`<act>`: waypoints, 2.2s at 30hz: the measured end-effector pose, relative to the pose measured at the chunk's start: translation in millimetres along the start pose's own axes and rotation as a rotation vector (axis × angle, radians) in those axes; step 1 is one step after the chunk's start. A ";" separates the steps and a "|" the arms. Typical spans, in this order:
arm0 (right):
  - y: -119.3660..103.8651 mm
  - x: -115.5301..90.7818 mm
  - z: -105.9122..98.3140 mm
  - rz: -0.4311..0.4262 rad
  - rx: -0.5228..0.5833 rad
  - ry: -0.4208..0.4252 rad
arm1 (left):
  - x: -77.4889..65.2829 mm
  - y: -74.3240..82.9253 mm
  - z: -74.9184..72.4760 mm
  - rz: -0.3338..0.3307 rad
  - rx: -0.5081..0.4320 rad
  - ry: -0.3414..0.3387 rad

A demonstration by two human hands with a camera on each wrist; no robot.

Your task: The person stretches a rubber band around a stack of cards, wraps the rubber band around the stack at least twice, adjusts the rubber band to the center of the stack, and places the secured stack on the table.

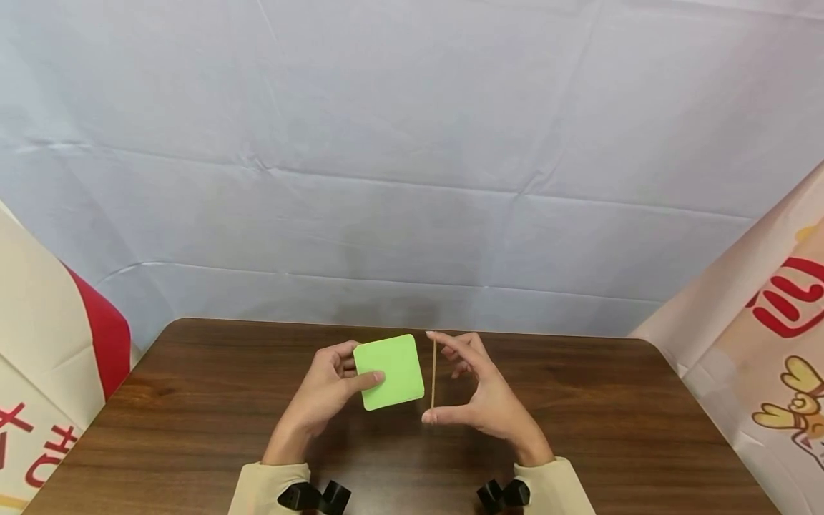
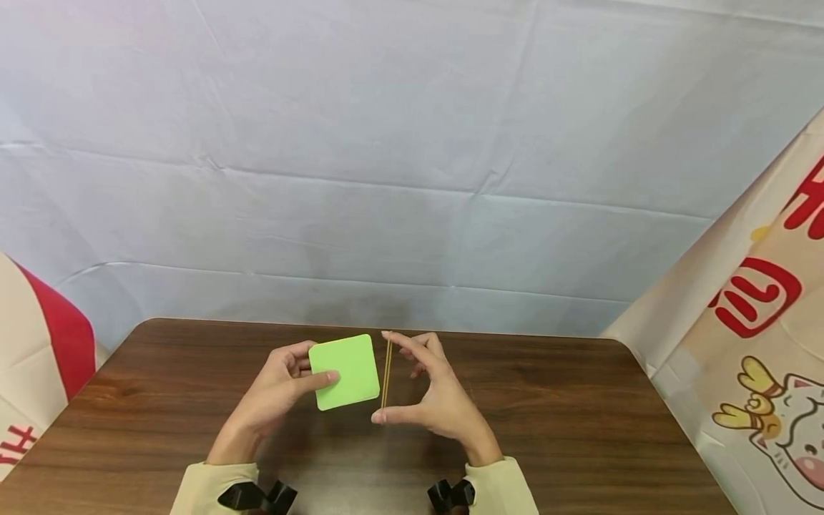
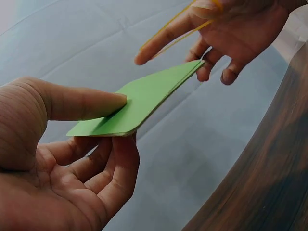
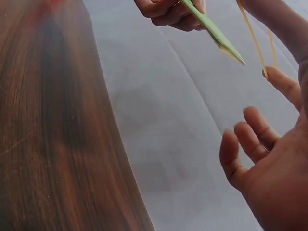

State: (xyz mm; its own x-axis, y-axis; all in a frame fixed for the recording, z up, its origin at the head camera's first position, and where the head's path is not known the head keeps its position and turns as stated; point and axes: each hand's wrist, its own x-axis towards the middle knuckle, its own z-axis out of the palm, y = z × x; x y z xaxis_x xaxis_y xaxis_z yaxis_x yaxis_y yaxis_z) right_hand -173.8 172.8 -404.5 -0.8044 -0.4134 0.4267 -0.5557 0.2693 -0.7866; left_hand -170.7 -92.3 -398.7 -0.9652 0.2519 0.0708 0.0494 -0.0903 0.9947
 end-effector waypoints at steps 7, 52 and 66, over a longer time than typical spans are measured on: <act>1.6 -0.2 2.6 -0.010 0.000 -0.101 | 1.2 -2.2 2.0 -0.021 -0.068 -0.106; 2.3 -0.1 8.9 -0.027 -0.051 -0.146 | -4.9 3.8 3.9 0.026 -0.049 -0.322; 2.3 -0.3 13.6 -0.007 -0.127 -0.108 | -13.7 13.9 22.2 -0.072 0.181 -0.209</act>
State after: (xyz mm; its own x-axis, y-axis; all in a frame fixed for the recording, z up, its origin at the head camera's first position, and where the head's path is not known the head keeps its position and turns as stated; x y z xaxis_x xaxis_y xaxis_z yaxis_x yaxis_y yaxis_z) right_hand -172.0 161.7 -412.5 -0.7767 -0.5052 0.3761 -0.5890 0.3711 -0.7179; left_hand -151.1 -75.6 -384.2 -0.8950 0.4460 -0.0058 0.0455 0.1042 0.9935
